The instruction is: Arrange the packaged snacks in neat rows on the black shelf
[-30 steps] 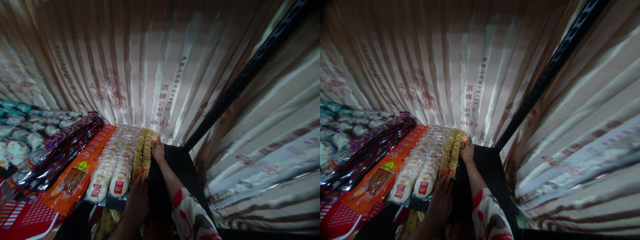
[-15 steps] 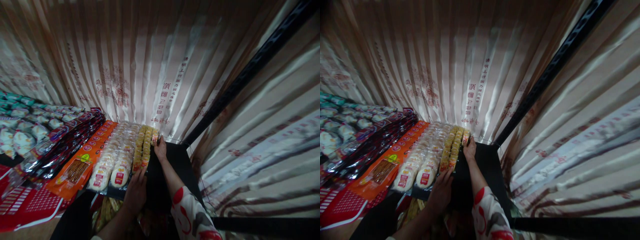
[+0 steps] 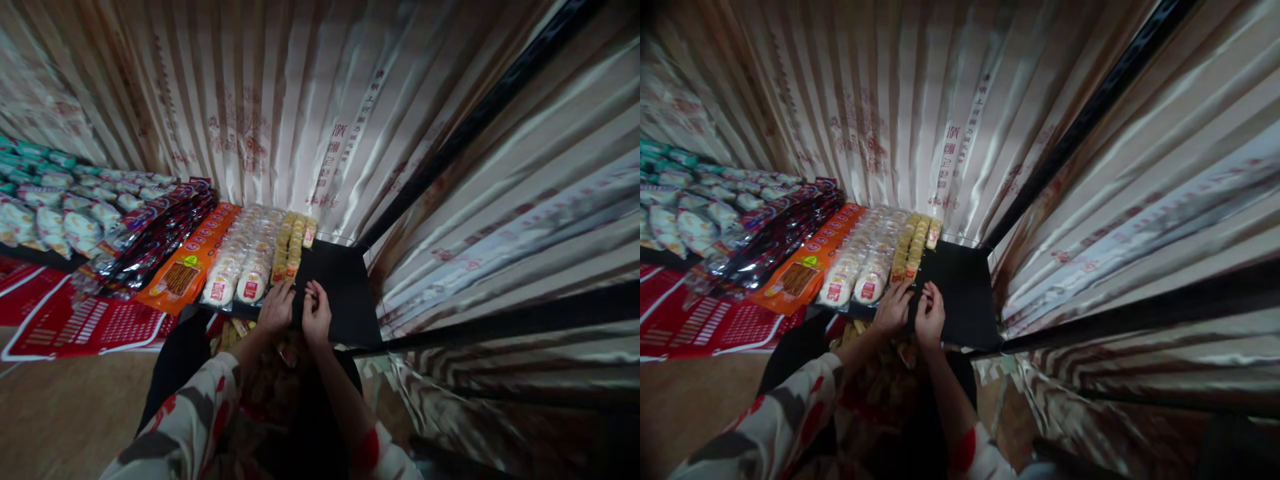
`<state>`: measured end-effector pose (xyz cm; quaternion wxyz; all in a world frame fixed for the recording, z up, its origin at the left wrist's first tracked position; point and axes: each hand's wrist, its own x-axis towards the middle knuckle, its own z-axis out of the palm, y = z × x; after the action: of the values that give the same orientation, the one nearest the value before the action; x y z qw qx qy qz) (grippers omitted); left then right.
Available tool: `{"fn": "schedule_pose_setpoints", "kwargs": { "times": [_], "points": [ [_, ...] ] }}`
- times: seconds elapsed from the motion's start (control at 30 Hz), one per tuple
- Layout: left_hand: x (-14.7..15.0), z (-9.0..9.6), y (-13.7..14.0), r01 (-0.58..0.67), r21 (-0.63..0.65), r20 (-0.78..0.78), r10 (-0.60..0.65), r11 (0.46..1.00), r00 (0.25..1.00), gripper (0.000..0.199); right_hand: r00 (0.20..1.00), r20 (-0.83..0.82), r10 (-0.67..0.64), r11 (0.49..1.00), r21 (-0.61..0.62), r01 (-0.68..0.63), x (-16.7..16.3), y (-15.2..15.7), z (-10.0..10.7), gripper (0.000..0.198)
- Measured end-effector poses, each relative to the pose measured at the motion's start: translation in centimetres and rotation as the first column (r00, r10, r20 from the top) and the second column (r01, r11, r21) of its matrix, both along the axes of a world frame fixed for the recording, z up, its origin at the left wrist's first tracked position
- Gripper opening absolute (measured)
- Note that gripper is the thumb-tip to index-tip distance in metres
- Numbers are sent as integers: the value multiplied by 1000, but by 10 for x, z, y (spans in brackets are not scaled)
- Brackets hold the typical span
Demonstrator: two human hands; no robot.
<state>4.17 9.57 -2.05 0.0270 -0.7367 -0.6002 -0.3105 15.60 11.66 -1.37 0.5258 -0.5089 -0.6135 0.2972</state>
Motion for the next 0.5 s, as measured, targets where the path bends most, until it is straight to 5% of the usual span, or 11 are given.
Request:
{"fn": "schedule_pose_setpoints", "kwargs": {
  "times": [0.1, 0.23, 0.37, 0.5],
  "points": [
    [0, -2, -33, 32, -18, 80, -30, 999, 996, 30, 997, 38, 73, 994, -79, -70, 10, -57, -12, 34],
    [-1, -26, -101, 41, -139, 199, -13, 989, 980, 30, 876, 374, 303, 950, -194, -245, 24, -102, -39, 26],
    [-9, -61, -149, 59, -396, 217, 31, 916, 976, 29, 672, 680, 293, 951, -277, -134, 30, -103, -54, 31],
    [-15, -76, -160, 113, -568, 186, -7, 815, 983, 27, 407, 849, 337, 936, -348, -50, 29, -85, -51, 41]
  ]
}}
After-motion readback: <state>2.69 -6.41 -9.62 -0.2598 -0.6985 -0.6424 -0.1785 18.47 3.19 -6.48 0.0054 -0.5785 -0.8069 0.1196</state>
